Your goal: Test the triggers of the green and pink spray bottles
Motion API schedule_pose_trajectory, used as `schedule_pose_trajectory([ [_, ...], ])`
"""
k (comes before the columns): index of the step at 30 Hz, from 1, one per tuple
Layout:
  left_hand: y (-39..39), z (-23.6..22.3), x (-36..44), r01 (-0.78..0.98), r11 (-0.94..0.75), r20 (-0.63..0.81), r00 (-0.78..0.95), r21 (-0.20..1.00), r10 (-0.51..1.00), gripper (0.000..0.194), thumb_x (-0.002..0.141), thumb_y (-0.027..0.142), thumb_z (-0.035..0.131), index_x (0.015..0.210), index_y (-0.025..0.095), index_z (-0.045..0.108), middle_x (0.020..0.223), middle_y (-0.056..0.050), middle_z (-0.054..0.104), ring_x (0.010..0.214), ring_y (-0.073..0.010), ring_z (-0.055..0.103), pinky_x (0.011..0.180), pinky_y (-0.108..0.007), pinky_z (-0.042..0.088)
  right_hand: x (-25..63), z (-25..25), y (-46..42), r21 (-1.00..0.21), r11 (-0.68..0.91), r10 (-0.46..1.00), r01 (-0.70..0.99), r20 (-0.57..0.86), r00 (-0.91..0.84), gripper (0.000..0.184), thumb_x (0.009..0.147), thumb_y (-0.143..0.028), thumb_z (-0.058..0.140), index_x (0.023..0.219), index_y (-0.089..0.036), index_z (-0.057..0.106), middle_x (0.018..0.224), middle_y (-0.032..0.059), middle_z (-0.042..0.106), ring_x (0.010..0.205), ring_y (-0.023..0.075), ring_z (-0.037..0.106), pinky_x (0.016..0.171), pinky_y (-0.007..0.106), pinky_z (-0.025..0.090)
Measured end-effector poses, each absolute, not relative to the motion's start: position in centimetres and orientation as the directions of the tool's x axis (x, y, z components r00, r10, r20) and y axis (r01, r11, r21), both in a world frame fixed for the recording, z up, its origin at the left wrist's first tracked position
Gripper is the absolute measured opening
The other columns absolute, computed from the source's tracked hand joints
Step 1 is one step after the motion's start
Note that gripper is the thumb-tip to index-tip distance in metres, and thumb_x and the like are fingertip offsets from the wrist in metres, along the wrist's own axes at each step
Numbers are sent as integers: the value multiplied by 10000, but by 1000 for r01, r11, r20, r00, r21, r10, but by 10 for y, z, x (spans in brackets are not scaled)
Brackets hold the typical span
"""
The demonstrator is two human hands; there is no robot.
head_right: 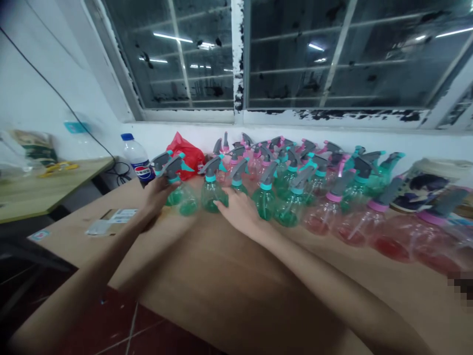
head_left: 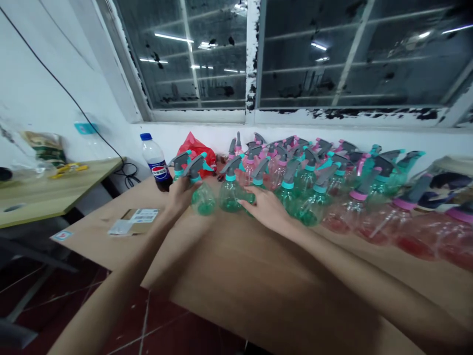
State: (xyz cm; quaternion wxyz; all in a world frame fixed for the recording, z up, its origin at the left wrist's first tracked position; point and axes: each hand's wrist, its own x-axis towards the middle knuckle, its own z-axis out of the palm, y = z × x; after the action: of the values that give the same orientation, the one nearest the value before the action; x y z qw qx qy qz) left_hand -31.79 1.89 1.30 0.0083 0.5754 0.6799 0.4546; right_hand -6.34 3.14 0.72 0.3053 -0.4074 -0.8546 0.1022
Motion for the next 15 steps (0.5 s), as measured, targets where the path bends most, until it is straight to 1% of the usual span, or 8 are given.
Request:
schedule_pose_trajectory([
  [3, 31, 13, -319, 817, -107, 551, -280, 567, 786, 252, 718, 394, 547, 766, 148, 582, 669, -12, 578, 650, -168, 532, 553, -240, 371, -77, 4, 40, -435, 615, 783, 658, 432, -447, 505, 804, -403, 483, 1222, -120, 486, 1099, 148, 618, 897, 267, 602, 737, 386, 445],
  [5, 40, 12, -319, 837, -119, 560, -245, 534, 791, 245, 738, 385, 522, 782, 150, 578, 680, -14, 573, 640, -162, 524, 554, -241, 366, -84, 2, 44, -444, 594, 798, 671, 426, -425, 535, 793, -416, 494, 1238, -119, 473, 1097, 158, 615, 918, 285, 593, 734, 396, 440],
  [10, 55, 8, -320, 870, -142, 565, -176, 473, 806, 248, 746, 365, 520, 852, 149, 580, 688, -18, 577, 644, -171, 527, 603, -261, 379, -96, 2, 49, -463, 539, 834, 704, 411, -368, 628, 787, -452, 485, 1280, -70, 419, 996, 186, 638, 861, 307, 603, 698, 410, 436],
  [12, 57, 7, -320, 872, -153, 568, -160, 464, 808, 250, 753, 356, 519, 881, 149, 577, 722, -24, 594, 668, -175, 539, 622, -264, 387, -101, 3, 50, -476, 529, 841, 702, 405, -359, 668, 785, -464, 481, 1307, -59, 381, 970, 183, 641, 844, 296, 606, 689, 397, 440],
  [15, 56, 6, -319, 872, -154, 568, -160, 464, 807, 247, 764, 359, 518, 877, 147, 574, 710, -27, 603, 657, -180, 550, 611, -267, 395, -108, 3, 52, -498, 518, 849, 696, 396, -349, 711, 777, -481, 480, 1333, -59, 344, 947, 183, 640, 842, 292, 601, 691, 394, 438],
])
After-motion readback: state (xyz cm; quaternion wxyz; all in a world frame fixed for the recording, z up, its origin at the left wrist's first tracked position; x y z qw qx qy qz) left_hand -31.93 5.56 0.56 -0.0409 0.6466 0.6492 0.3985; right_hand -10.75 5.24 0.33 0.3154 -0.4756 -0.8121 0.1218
